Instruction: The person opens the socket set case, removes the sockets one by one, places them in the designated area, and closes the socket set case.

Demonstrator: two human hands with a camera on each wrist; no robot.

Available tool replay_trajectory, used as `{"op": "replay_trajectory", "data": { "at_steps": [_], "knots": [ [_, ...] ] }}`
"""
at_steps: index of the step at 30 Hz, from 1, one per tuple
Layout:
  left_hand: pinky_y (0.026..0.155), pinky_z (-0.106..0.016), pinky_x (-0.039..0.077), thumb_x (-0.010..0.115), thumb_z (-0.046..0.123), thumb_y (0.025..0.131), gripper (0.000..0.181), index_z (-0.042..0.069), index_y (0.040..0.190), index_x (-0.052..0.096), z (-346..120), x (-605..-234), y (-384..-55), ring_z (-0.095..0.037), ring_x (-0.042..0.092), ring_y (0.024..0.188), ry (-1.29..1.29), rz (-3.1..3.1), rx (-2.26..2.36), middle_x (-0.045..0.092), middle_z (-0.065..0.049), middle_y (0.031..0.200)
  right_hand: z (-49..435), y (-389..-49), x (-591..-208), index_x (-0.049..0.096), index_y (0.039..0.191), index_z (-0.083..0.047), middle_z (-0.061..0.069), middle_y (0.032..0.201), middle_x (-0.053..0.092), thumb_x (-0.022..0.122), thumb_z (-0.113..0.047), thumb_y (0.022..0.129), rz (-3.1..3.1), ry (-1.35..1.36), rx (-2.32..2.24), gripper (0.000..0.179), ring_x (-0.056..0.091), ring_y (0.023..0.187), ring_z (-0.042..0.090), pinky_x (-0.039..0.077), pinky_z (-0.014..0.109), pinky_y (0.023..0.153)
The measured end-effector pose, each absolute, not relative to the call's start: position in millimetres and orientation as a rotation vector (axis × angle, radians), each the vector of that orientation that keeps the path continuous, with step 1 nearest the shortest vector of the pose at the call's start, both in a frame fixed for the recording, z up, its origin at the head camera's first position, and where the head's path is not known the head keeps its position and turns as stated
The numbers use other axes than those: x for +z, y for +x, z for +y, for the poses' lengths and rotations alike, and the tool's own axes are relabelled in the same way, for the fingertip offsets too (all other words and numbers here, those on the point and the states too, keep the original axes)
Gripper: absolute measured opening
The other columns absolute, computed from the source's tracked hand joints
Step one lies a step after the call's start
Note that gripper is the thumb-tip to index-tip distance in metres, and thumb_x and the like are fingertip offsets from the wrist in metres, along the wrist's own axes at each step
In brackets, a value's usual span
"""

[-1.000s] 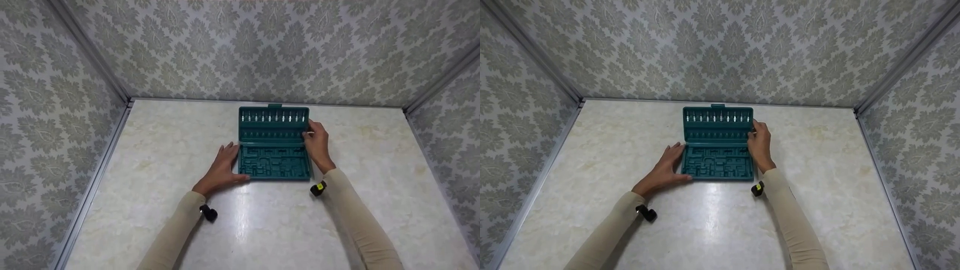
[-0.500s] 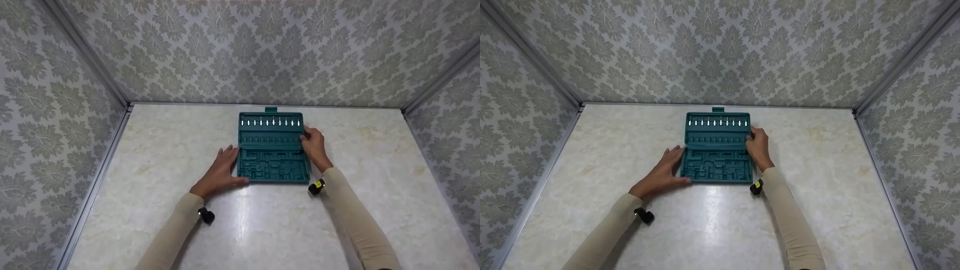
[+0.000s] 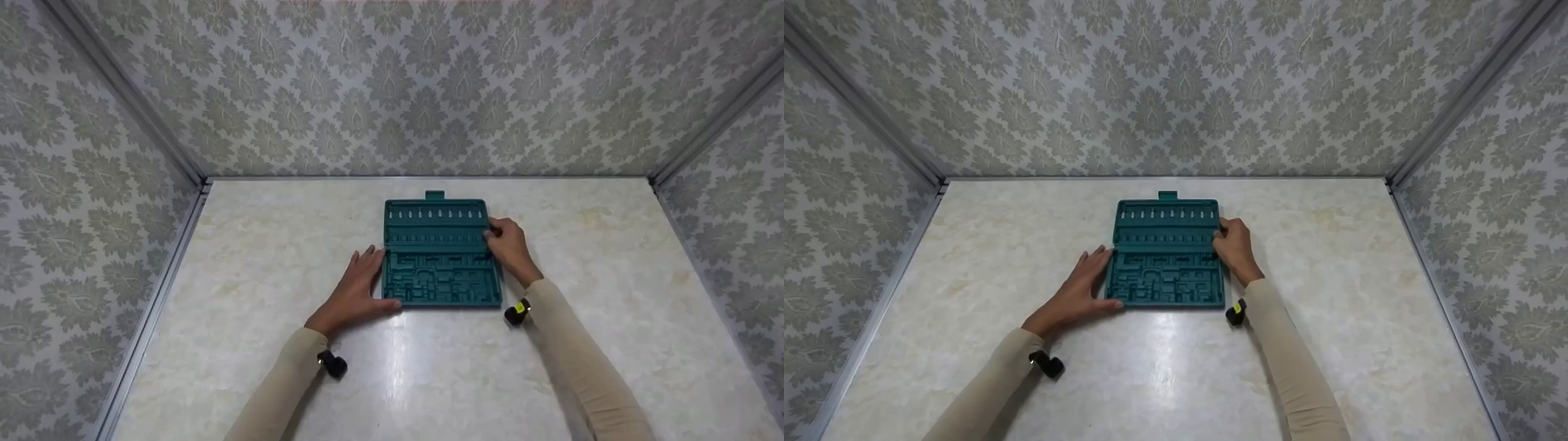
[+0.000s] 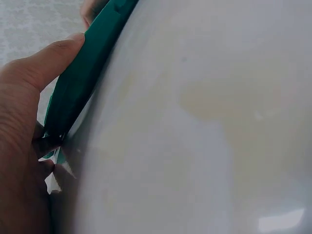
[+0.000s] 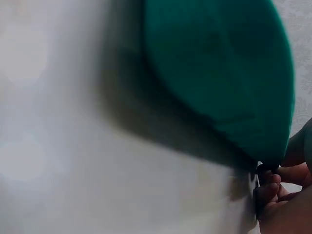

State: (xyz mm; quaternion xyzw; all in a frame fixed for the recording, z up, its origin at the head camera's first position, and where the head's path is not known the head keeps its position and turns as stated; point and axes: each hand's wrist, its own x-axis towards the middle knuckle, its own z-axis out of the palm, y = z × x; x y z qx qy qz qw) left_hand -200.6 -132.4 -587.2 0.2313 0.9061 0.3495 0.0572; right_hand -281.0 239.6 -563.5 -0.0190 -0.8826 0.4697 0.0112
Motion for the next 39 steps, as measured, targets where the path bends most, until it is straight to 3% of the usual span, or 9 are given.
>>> {"op": "replay_trajectory", "data": {
  "at_steps": [7,14,22,25,33,39],
  "knots": [
    [0.138,-0.042,-0.004,0.080,0.078,0.083,0.127,0.021,0.179,0.019,-135.3,-583.0,-204.8,-0.022,0.009,0.171,0.725,2.788,1.042,0.023,0.001,0.183,244.4,-290.7,-551.2,0.054,0.157,0.007,0.024,0.128,0.065,0.058,-0.013,0.113,-2.862,0.050,1.422,0.049,0.057,0.107,0.032,0.049,0.046,0.091],
    [0.138,-0.042,-0.005,0.079,0.079,0.083,0.125,0.023,0.178,0.020,-134.1,-579.6,-208.7,-0.020,0.007,0.171,0.735,2.783,1.068,0.023,0.005,0.183,259.4,-307.3,-534.9,0.050,0.161,0.002,0.025,0.142,0.059,0.065,-0.031,0.113,-2.882,0.095,1.434,0.060,0.064,0.126,0.039,0.057,0.055,0.100],
    [0.138,-0.041,-0.003,0.075,0.082,0.084,0.128,0.019,0.179,0.017,-132.7,-582.4,-200.6,-0.019,0.005,0.171,0.663,2.785,0.999,0.020,-0.001,0.184,264.5,-323.7,-532.4,0.056,0.153,0.008,0.030,0.146,0.054,0.065,-0.015,0.113,-2.947,0.406,1.264,0.047,0.061,0.129,0.045,0.053,0.060,0.110],
    [0.138,-0.041,-0.004,0.076,0.081,0.084,0.127,0.021,0.179,0.016,-131.4,-583.5,-196.9,-0.019,0.005,0.171,0.656,2.771,1.013,0.019,0.002,0.184,264.5,-327.3,-532.7,0.059,0.149,0.012,0.032,0.145,0.054,0.064,-0.009,0.112,-2.984,0.470,1.199,0.043,0.061,0.129,0.047,0.053,0.062,0.110],
    [0.138,-0.046,0.001,0.076,0.083,0.082,0.128,0.022,0.179,0.018,-129.5,-589.0,-192.3,-0.018,0.006,0.171,0.652,2.772,1.054,0.020,0.003,0.184,261.0,-336.8,-531.1,0.061,0.144,0.016,0.035,0.137,0.057,0.063,-0.003,0.110,-3.078,0.524,1.036,0.039,0.058,0.123,0.047,0.051,0.063,0.105],
    [0.138,-0.043,0.001,0.076,0.083,0.081,0.129,0.024,0.179,0.018,-130.4,-586.1,-195.4,-0.017,0.005,0.171,0.625,2.773,1.054,0.020,0.002,0.184,255.0,-344.4,-523.9,0.063,0.141,0.017,0.034,0.140,0.057,0.063,-0.001,0.110,-3.136,0.491,0.976,0.036,0.057,0.125,0.045,0.049,0.062,0.109]
  ]
}}
